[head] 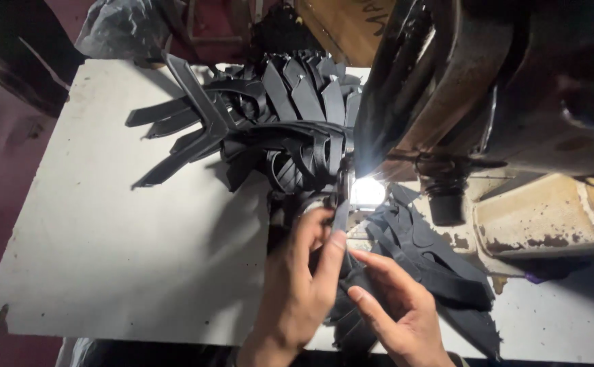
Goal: Stitch together black synthetic shoe upper components using an industrial sewing machine.
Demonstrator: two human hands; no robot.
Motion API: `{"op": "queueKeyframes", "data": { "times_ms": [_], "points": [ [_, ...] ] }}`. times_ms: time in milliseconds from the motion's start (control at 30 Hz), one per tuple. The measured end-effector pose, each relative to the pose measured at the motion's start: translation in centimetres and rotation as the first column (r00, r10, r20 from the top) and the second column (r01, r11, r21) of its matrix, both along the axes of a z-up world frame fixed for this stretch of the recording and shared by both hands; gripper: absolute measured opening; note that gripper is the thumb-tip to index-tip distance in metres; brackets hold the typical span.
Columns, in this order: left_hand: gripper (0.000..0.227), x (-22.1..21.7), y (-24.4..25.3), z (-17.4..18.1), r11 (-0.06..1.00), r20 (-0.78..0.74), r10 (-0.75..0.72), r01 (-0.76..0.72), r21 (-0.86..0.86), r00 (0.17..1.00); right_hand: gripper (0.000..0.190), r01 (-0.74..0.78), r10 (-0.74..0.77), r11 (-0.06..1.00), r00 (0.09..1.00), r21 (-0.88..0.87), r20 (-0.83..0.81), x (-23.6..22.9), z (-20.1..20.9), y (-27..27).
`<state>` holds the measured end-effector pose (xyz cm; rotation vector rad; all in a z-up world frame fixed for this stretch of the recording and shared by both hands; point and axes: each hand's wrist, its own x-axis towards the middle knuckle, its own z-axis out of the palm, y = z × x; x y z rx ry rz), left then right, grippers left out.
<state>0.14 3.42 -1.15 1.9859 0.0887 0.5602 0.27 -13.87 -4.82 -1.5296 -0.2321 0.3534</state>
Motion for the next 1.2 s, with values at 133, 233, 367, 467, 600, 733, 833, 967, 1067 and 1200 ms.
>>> {"op": "queueKeyframes", "data": {
  "times_ms": [133, 233, 367, 467, 600, 733, 833, 967, 1067, 1200],
  "points": [
    [0.037, -0.3, -0.2, 0.7, 0.993, -0.227, -0.003, -0.024, -0.118, 0.974, 0.054, 0.005, -0.007, 0.994, 1.0, -0.113, -0.018, 0.9, 1.1, -0.6],
    [0.042, -0.4, 0.0, 1.1, 0.993, -0.291, 0.05, -0.08, -0.09, 0.955, 0.064, -0.067, 0.072, 0.994, 0.996, -0.09, 0.044, 1.0, 1.1, -1.1],
    [0.035, -1.1, 0.4, 2.4, 0.989, -0.249, 0.055, -0.086, -0.117, 0.967, 0.073, -0.075, 0.087, 0.994, 0.983, -0.077, 0.162, 0.7, 0.5, -1.3],
    [0.031, -2.0, 1.3, 2.6, 0.987, -0.157, 0.074, -0.095, -0.133, 0.985, 0.07, 0.154, 0.035, 0.876, 0.925, -0.457, 0.378, -0.2, -0.4, -0.9],
    [0.029, -3.0, 2.1, 3.9, 0.987, -0.186, 0.063, -0.089, -0.134, 0.98, 0.072, 0.279, 0.009, 0.781, 0.889, -0.558, 0.458, -1.1, 1.6, 0.6],
    [0.029, -1.9, 0.9, 3.4, 0.993, -0.165, 0.074, -0.088, -0.08, 0.984, 0.068, 0.252, 0.079, 0.835, 0.825, -0.489, 0.56, 0.0, 3.1, 0.5],
    [0.026, -1.2, 0.1, 3.0, 0.992, -0.144, 0.077, -0.091, -0.093, 0.987, 0.068, 0.217, 0.113, 0.857, 0.806, -0.468, 0.581, 1.0, 3.7, 0.0],
    [0.027, -0.4, -0.3, 2.5, 0.987, -0.161, 0.058, -0.08, -0.137, 0.985, 0.06, 0.255, 0.046, 0.864, 0.82, -0.435, 0.571, 1.6, 3.9, 0.2],
    [0.027, 0.5, -0.4, 2.1, 0.99, -0.171, 0.034, -0.057, -0.132, 0.985, 0.059, 0.287, -0.019, 0.878, 0.82, -0.383, 0.572, 2.0, 4.2, 0.6],
    [0.027, 2.7, -0.3, 2.3, 0.981, -0.152, -0.021, -0.009, -0.196, 0.988, 0.059, 0.309, -0.018, 0.868, 0.801, -0.388, 0.598, 3.4, 4.8, 1.0]
  ]
}}
